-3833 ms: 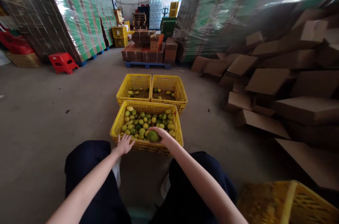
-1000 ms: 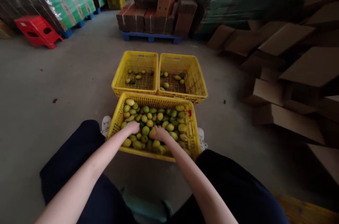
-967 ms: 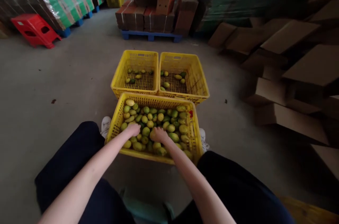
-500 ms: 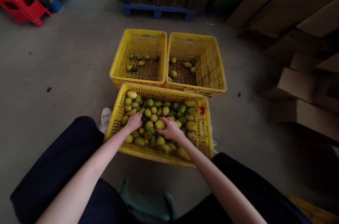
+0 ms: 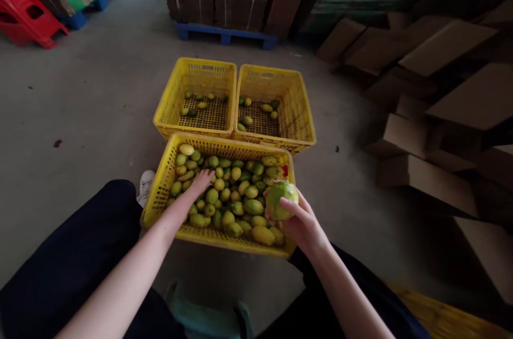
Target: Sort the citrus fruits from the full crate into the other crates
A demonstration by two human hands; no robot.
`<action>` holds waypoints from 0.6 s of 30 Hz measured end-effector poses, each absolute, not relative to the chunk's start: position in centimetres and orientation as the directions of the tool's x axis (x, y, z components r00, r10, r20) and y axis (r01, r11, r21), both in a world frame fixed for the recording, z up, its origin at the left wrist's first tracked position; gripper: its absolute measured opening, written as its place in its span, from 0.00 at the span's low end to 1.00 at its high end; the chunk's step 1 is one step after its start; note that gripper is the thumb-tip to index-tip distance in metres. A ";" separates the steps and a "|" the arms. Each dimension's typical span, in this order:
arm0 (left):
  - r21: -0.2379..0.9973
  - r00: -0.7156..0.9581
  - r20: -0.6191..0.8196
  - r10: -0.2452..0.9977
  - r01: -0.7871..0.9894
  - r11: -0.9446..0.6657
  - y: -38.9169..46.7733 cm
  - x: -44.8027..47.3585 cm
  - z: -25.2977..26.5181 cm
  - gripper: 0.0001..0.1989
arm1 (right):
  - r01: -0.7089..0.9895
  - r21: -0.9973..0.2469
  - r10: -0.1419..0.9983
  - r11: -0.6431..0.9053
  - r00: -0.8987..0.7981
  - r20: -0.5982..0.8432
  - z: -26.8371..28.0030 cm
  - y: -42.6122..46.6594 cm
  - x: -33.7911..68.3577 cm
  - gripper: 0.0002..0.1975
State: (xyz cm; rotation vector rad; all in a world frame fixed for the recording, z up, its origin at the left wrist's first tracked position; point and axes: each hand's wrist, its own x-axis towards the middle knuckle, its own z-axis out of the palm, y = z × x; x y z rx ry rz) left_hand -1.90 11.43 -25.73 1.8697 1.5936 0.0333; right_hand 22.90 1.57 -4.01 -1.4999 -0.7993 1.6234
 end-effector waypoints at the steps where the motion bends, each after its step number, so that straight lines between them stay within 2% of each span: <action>1: 0.530 0.234 -0.393 0.889 0.848 0.010 11.4 -1.8 -25.3 0.21 | -0.123 -0.853 0.861 -0.507 -0.011 -0.509 -4.0 1.6 22.9 0.33; 5: 0.686 0.161 -0.409 0.898 0.703 0.186 12.4 -1.5 -21.5 0.17 | -0.160 -0.867 0.882 -0.471 -0.060 -0.468 -2.7 2.9 21.6 0.28; 10: 0.866 0.209 -0.376 0.903 0.426 0.262 14.7 -2.2 -11.3 0.33 | -0.319 -0.876 0.931 -0.362 -0.167 -0.324 0.5 4.5 19.0 0.21; 11: 0.898 0.230 -0.360 0.904 0.347 0.269 14.6 -2.5 -9.1 0.35 | -0.329 -0.881 0.938 -0.339 -0.182 -0.293 0.9 4.5 18.5 0.20; 12: 0.931 0.265 -0.358 0.895 0.173 0.321 14.1 -2.8 -6.9 0.35 | -0.330 -0.887 0.943 -0.323 -0.194 -0.271 1.3 4.5 18.1 0.19; 13: 0.928 0.286 -0.363 0.887 0.027 0.371 13.4 -3.0 -5.1 0.35 | -0.325 -0.893 0.945 -0.312 -0.202 -0.256 1.5 4.4 17.7 0.19; 15: 0.902 0.235 -0.370 0.899 -0.143 0.408 11.4 -3.1 -2.5 0.33 | -0.293 -0.910 0.950 -0.292 -0.202 -0.240 1.6 4.0 17.0 0.21; 18: 0.888 0.096 -0.392 0.915 -0.220 0.404 8.3 -2.6 -1.2 0.30 | -0.202 -0.959 0.977 -0.198 -0.125 -0.176 0.8 3.5 16.3 0.25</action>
